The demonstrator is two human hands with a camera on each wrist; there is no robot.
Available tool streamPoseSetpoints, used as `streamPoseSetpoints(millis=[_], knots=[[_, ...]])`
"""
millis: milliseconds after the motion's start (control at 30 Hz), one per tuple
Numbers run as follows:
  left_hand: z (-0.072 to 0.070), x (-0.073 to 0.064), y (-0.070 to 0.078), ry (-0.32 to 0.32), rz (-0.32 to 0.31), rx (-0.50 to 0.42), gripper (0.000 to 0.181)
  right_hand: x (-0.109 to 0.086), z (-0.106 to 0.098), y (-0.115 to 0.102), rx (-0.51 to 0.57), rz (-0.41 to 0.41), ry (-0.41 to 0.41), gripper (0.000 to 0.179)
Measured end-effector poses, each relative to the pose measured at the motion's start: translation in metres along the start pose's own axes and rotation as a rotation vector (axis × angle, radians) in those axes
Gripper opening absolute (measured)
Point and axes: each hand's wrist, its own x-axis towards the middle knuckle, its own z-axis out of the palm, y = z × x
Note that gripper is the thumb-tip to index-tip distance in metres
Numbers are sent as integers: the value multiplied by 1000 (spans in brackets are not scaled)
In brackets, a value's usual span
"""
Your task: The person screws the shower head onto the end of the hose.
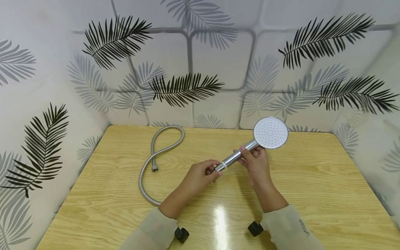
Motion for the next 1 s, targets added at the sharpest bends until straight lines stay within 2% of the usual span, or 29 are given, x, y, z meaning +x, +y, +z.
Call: streamPoseSetpoints(millis=[300,667,867,1000], knots=[[-1,1,-1,-22,-6,-16,34,1,-1,3,6,4,11,34],[-2,2,0,35,29,37,37,2,0,4,13,4,24,34],[-2,2,-1,42,28,50,32,2,0,5,7,-8,8,36],[-1,2,-2,26,6,24,34,1,0,5,18,-13,12,36]])
